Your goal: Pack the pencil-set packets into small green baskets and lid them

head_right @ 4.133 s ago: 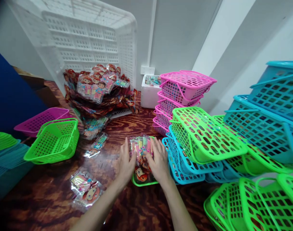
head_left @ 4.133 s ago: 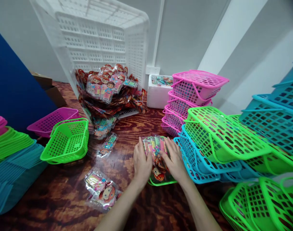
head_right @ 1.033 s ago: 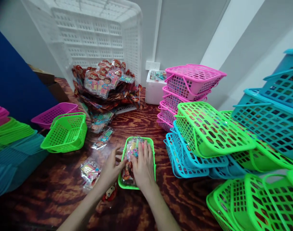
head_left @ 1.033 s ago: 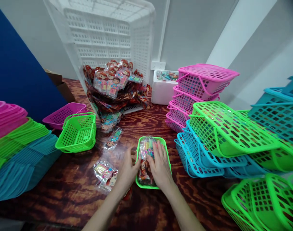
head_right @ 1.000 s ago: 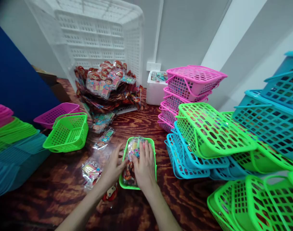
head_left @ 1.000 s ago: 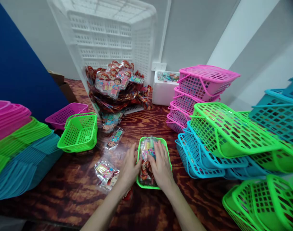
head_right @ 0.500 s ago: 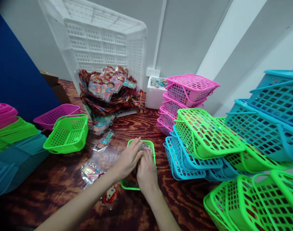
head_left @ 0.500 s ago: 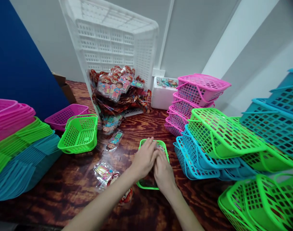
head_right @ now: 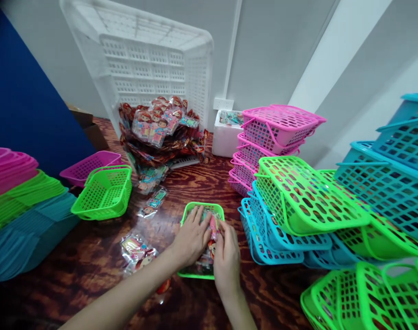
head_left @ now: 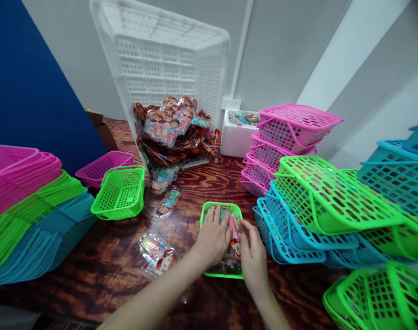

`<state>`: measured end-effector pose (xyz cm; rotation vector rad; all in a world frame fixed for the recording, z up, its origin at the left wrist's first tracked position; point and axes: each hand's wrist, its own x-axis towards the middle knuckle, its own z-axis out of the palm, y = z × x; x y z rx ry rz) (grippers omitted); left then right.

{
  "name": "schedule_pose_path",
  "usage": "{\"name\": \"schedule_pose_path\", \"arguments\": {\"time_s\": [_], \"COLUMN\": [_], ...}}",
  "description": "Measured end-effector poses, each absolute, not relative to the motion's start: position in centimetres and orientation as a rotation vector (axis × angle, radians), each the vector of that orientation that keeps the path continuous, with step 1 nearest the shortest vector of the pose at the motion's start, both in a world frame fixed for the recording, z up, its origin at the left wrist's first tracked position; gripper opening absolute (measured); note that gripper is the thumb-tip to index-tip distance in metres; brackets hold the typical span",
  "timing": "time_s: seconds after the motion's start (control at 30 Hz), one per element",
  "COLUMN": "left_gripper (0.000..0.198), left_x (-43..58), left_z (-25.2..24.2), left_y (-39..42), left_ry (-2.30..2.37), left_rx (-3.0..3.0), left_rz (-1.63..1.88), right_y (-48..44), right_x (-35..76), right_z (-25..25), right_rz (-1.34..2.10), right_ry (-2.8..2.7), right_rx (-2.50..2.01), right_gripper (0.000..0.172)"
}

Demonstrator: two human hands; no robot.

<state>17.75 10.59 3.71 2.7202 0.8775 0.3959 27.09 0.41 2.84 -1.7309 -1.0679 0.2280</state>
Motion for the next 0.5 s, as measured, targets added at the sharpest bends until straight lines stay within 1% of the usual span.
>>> {"name": "schedule_pose_path", "arguments": {"time_s": [0.1,0.2,0.27,0.33,0.43,0.5], "left_gripper": [0.055,0.042,0.036,0.036,0.031,0.031], "left_x": [16.6,14.3,12.8,11.9,12.4,13.5], "left_z": [4.2,4.4,4.5,4.9,5.8,6.4], "left_y": [10.8,9.9,8.8,7.8,7.0,6.9], "left_ry": [0.854,0.858,0.869,0.883,0.942,1.007], "left_rx": [2.598,2.467,2.447,2.542,2.723,2.768], "left_rz": [0.466,0.687,0.735,0.609,0.256,0.142], "right_y": [-0.7,-1.2,-1.2,-1.1,-1.0,-0.8], "right_x": [27.1,26.8,26.7,26.6,26.7,26.8], "right_z": [2.5,2.4,2.4,2.6,2.7,2.7], "right_rz": [0.118,0.039,-0.022,-0.087,-0.180,-0.229], "right_ry": [-1.261,-1.376,-1.456,-1.539,-1.659,-1.709], "right_rx": [-1.801,-1.847,-1.897,-1.960,-2.027,-2.048], "right_gripper": [0.031,0.036,0.038,0.036,0.034,0.034]}}
